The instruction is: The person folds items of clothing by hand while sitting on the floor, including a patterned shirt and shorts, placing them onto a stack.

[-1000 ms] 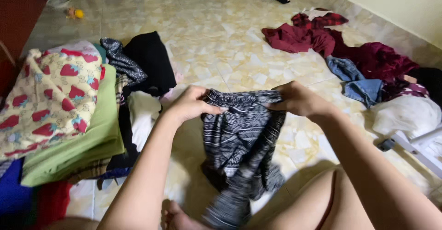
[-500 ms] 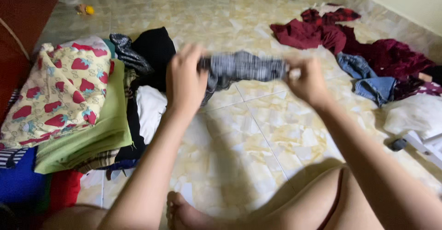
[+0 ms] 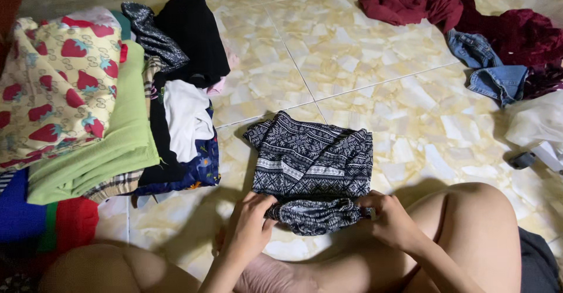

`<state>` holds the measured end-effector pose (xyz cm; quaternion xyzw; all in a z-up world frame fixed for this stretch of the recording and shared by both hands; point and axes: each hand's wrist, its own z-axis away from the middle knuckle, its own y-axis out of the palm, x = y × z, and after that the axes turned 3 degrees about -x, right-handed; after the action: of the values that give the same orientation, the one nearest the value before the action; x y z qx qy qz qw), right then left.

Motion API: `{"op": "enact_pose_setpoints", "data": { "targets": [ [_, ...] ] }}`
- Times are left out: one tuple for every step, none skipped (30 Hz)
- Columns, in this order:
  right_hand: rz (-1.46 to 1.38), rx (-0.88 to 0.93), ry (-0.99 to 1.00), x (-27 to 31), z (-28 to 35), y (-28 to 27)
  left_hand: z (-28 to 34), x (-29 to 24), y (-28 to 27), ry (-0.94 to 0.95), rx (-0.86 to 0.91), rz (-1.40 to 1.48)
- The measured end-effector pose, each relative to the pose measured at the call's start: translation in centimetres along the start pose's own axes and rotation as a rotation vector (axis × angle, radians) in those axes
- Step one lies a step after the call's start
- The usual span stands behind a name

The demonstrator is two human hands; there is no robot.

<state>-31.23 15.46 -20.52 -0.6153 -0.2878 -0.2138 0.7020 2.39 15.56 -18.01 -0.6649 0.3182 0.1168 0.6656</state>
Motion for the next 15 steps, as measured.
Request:
{"op": "enact_pose_setpoints", "data": {
  "targets": [
    [-0.001, -0.03, 0.003, -0.4, -0.1, 0.1, -0.5, 0.3, 0.5, -0.032, -0.022, -0.011],
    [0.0, -0.063, 0.005, -0.7, -0.3, 0.2, -1.0, 0.5, 1.0, -0.062, -0.046, -0.023],
    [0.0, -0.063, 0.008, -0.8, -1.1, 0.0, -1.6, 0.2, 0.8, -0.062, -0.044, -0.022],
    [0.025, -0.063, -0.079, -0.8, -1.8, -0.1, -2.2, -0.2, 0.6, -0.174, 0.021, -0.022],
    [0.049, -0.064, -0.167, -0.8, -2.5, -0.3, -2.8, -0.5, 0.3, -0.286, 0.086, -0.022],
    [0.05, -0.065, -0.166, -0.2, -3.1, -0.7, -3.0, -0.9, -0.1, -0.285, 0.087, -0.021],
    [0.069, -0.086, -0.108, 0.4, -3.7, -1.1, -3.2, -1.3, -0.5, -0.262, 0.189, 0.087],
    [0.087, -0.103, -0.052, 1.1, -4.2, -1.3, -3.1, -1.6, -1.0, -0.242, 0.289, 0.195],
    [0.086, -0.101, -0.053, 1.7, -4.7, -1.7, -3.2, -2.3, -0.9, -0.245, 0.289, 0.195],
    [0.036, -0.1, -0.062, 2.5, -5.4, -1.9, -3.2, -2.9, -0.9, -0.245, 0.32, 0.163],
    [-0.015, -0.098, -0.071, 3.3, -6.0, -2.2, -3.2, -3.5, -0.9, -0.246, 0.352, 0.131],
    [-0.015, -0.1, -0.074, 5.1, -6.1, -2.5, -3.7, -4.4, -1.2, -0.245, 0.349, 0.129],
    [0.035, -0.068, -0.179, 6.8, -6.2, -2.8, -4.1, -5.4, -1.4, -0.255, 0.285, 0.174],
    [0.088, -0.035, -0.281, 8.5, -6.2, -3.3, -4.6, -6.6, -1.6, -0.263, 0.222, 0.221],
    [0.09, -0.038, -0.282, 9.6, -5.9, -3.3, -4.9, -7.4, -1.4, -0.261, 0.221, 0.222]
  ]
}}
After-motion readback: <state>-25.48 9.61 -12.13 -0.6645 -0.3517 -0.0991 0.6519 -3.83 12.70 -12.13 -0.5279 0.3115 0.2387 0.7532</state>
